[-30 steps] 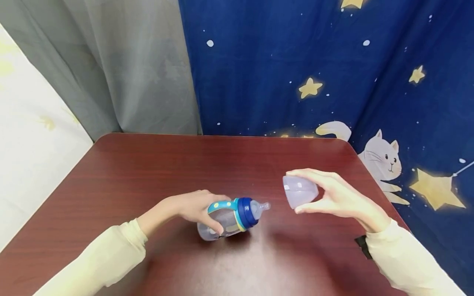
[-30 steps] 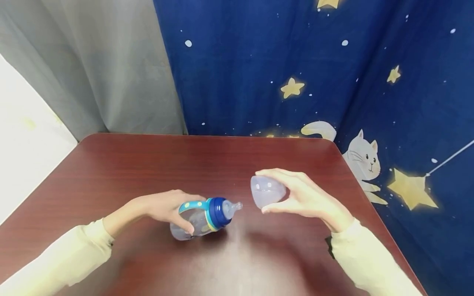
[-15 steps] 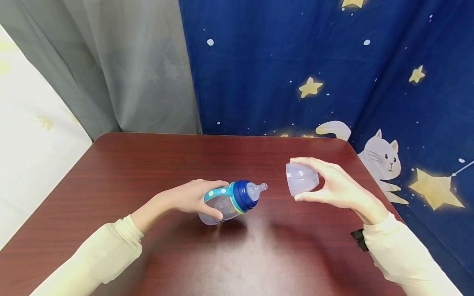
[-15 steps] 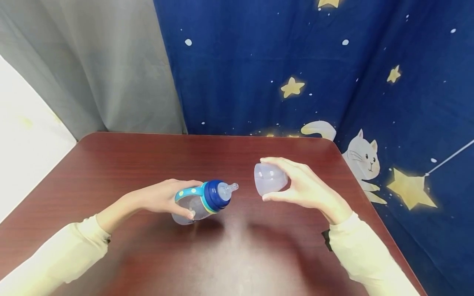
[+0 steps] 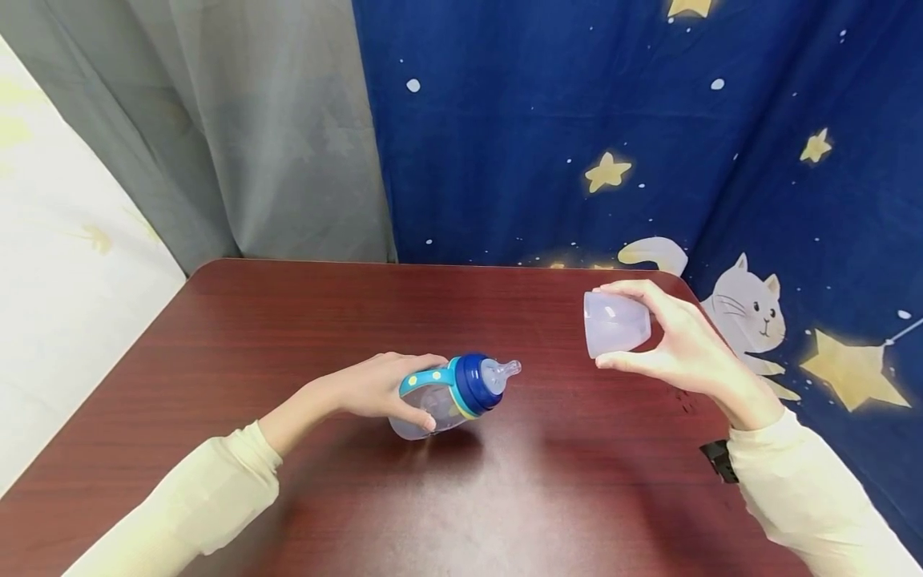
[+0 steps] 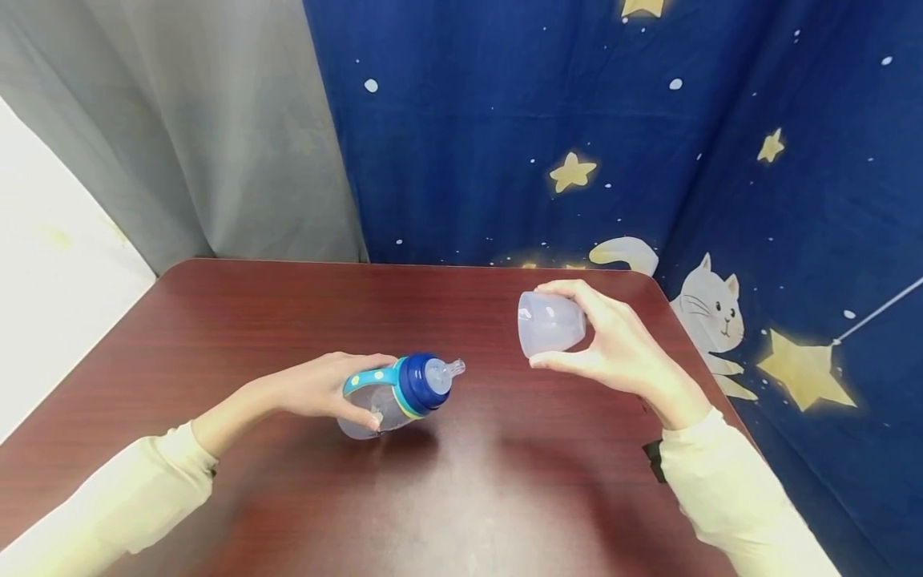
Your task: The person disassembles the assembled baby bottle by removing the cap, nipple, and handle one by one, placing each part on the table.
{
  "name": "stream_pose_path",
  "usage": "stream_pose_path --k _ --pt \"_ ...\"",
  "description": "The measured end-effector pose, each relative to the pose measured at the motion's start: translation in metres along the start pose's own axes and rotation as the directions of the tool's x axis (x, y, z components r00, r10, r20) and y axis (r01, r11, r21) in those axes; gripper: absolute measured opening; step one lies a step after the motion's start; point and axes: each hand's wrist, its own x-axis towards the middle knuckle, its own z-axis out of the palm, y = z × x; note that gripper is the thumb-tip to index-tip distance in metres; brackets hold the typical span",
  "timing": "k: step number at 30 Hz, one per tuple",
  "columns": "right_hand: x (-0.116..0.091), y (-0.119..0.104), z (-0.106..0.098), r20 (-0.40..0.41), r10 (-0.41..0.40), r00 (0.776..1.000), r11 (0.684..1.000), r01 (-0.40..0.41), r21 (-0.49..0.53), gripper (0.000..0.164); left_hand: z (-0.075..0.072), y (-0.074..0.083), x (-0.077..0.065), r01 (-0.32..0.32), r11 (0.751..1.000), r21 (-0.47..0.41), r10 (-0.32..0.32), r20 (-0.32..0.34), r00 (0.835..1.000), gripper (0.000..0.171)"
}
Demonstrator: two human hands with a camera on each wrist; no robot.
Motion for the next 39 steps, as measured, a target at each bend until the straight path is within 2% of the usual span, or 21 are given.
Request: stream_pose_path --k 12,22,30,39 --pt "-0.003 0.005 -0.018 -0.113 0.013 0.993 0.995 -0.024 -0.099 0.079 0.002 0.001 0.000 0.018 1.000 0.004 -0.018 -0.003 1.000 0.076" --pt "-0.011 0.009 -0.030 -0.136 0.067 0.988 0.988 -0.085 -0.129 0.080 0.004 0.000 -0.001 0.035 0.999 -0.012 -0.035 -0.019 0.999 0.078" --pt "-0.019 0.018 -0.034 -0.172 0.101 0.980 0.982 -0.126 -0.140 0.078 0.004 -0.003 -0.002 0.037 0.999 -0.034 -0.038 -0.022 0.999 0.077" --pt "-0.025 0.030 -0.034 -0.168 0.144 0.975 0.975 -0.169 -0.145 0.075 0.005 -0.005 -0.003 0.038 0.999 -0.038 -0.040 -0.035 0.999 0.076"
